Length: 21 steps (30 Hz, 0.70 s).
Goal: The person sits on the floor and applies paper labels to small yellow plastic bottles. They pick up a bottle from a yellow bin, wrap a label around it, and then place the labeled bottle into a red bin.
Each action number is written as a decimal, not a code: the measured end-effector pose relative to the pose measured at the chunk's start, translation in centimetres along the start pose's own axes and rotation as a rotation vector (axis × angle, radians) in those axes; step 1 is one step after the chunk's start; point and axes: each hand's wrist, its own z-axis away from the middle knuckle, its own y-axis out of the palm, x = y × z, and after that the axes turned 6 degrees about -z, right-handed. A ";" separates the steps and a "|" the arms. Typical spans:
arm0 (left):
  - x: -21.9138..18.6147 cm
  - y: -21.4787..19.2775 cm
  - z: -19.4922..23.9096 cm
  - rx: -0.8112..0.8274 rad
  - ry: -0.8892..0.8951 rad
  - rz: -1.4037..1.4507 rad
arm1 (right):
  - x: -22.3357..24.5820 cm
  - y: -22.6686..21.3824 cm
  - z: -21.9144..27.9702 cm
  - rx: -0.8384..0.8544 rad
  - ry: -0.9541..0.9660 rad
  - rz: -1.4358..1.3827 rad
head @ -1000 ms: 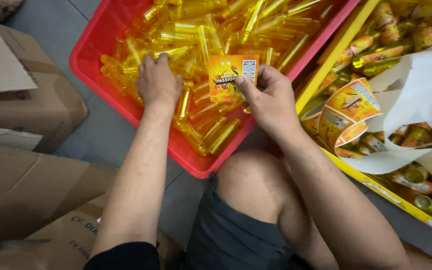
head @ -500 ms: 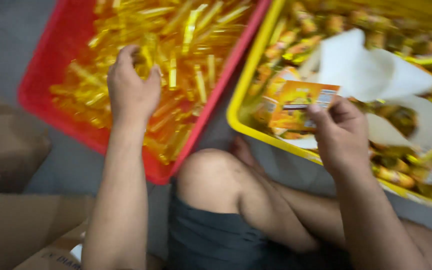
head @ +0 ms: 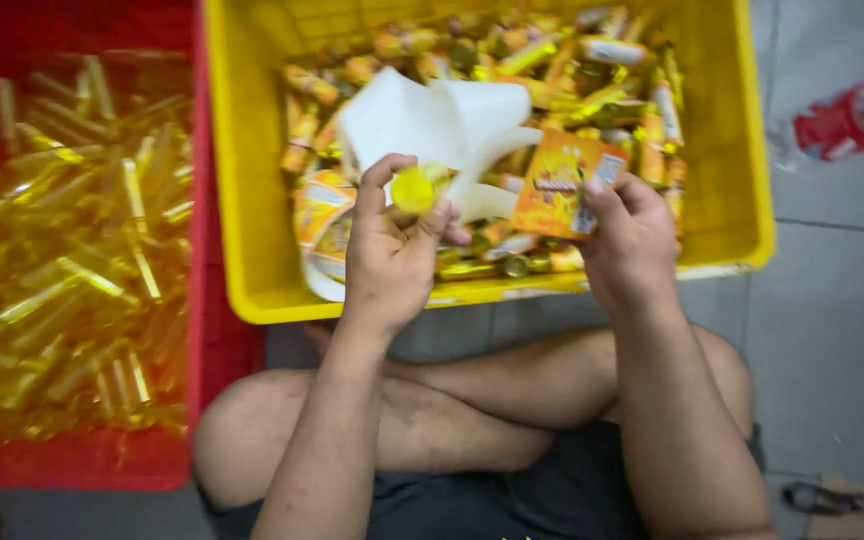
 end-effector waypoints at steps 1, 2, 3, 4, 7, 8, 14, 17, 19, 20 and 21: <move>1.4 0.4 0.0 0.012 -0.012 0.002 | 0.1 -0.2 -0.4 -0.017 0.000 0.002; 2.8 0.8 -0.1 0.095 -0.007 0.126 | 0.2 -0.5 -0.8 -0.024 0.017 -0.035; 4.1 1.1 -0.2 0.176 -0.004 0.252 | 0.2 -0.7 -1.2 -0.032 0.034 -0.072; 4.9 1.4 -0.2 0.184 -0.012 0.254 | 0.6 -0.3 -1.3 -0.043 0.032 -0.071; 6.7 1.3 -0.3 0.183 -0.136 0.471 | 0.6 -0.1 -1.8 -0.004 0.018 0.036; 7.0 1.0 -0.7 0.171 -0.110 0.314 | 0.0 -1.0 -2.3 0.046 0.022 0.072; 6.2 1.7 -1.5 0.170 -0.058 -0.015 | 0.3 -0.4 -2.8 0.292 -0.006 0.316; 6.1 1.5 -1.7 0.159 -0.105 0.081 | -0.6 0.1 -2.5 0.309 -0.013 0.366; 5.1 1.8 -1.6 0.145 -0.130 0.155 | -1.1 0.6 -2.1 0.313 -0.017 0.393; 4.2 2.1 -1.6 0.133 -0.158 0.044 | -1.3 1.0 -1.9 0.323 -0.020 0.405; 3.3 2.4 -1.6 0.121 -0.186 -0.067 | -1.5 1.3 -1.7 0.334 -0.023 0.417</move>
